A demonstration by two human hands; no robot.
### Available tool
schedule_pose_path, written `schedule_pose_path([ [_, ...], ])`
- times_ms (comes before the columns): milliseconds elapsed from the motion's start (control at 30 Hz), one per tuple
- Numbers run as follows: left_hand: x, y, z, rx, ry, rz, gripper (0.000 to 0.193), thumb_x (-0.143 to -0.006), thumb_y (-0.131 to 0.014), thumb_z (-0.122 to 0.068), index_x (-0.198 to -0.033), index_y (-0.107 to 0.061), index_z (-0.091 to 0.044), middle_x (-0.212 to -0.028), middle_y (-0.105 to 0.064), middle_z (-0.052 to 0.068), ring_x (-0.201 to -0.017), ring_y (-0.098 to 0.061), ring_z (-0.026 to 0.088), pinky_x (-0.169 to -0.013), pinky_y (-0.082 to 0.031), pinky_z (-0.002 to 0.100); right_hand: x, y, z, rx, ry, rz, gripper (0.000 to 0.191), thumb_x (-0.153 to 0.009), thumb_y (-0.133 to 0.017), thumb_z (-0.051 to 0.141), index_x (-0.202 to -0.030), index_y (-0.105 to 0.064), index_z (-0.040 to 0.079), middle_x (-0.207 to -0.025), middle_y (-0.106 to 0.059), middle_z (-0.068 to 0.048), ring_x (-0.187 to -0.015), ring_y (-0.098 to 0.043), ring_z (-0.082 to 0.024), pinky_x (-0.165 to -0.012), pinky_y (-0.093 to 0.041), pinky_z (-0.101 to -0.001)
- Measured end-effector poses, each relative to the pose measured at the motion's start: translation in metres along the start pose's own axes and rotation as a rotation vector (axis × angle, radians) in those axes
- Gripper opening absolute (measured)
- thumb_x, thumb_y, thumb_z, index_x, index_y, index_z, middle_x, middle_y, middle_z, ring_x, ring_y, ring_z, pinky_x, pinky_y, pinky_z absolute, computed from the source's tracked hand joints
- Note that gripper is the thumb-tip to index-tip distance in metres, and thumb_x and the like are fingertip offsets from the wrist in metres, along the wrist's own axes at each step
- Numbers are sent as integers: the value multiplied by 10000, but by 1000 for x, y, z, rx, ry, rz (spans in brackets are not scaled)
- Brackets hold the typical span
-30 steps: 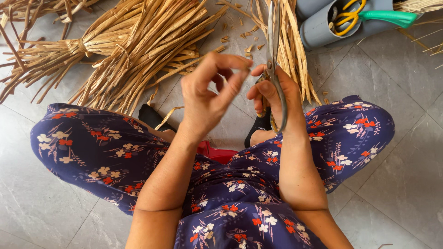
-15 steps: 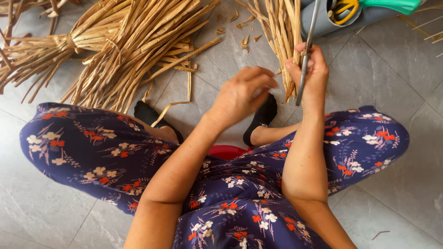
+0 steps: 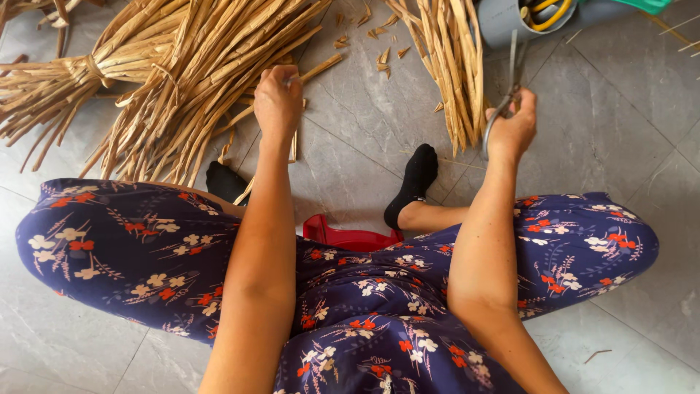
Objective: The person sits on a small stool and uses shears to trim and shape dried sticks one by one. They pick up each stick, cut the ends, and place the trimmed pieces into a pile on the floor.
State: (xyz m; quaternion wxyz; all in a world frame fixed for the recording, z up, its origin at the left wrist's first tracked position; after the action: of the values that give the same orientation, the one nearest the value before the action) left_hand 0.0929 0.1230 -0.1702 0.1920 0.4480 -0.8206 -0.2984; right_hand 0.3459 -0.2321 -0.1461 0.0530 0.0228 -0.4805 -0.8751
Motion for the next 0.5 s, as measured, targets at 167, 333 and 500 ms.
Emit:
schedule_pose_path([
  [167,1,-27,53,-195,200,129,328,-881,-690,-127,-1208,-680,-109,-1260,-629,128,-1134,-591,363,-948,-496,454,-3,-5,21,-189,136,0,583,-796,-847,-30,-1308,-608,111,-1247,-719,-71,-1138,-726,-225,-946,-585,-351],
  [333,2,-46,72,-260,-45,102,626,-826,-648,-45,-1441,-531,-25,-1410,-517,219,-1262,-539,407,-1034,-503,445,-8,-39,19,-678,106,190,494,-905,-808,-48,-1348,-601,32,-1255,-683,-100,-1147,-703,-210,-959,-637,-362],
  [500,11,-65,85,-335,80,194,334,-878,-727,-165,-1197,-688,-72,-1151,-646,204,-1014,-648,413,-835,-542,500,-9,-55,14,-571,161,173,334,-931,-863,-17,-1198,-665,16,-1073,-792,-82,-986,-769,-193,-872,-629,-318],
])
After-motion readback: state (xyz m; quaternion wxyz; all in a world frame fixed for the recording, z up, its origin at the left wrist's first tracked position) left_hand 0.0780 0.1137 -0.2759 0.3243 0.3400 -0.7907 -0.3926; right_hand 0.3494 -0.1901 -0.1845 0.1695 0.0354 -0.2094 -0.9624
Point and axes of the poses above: each hand's wrist, its own x-axis away from the middle knuckle, its own y-axis out of the back of the hand, z = x × y, the point moved 9 cm from there along -x, towards the middle knuckle
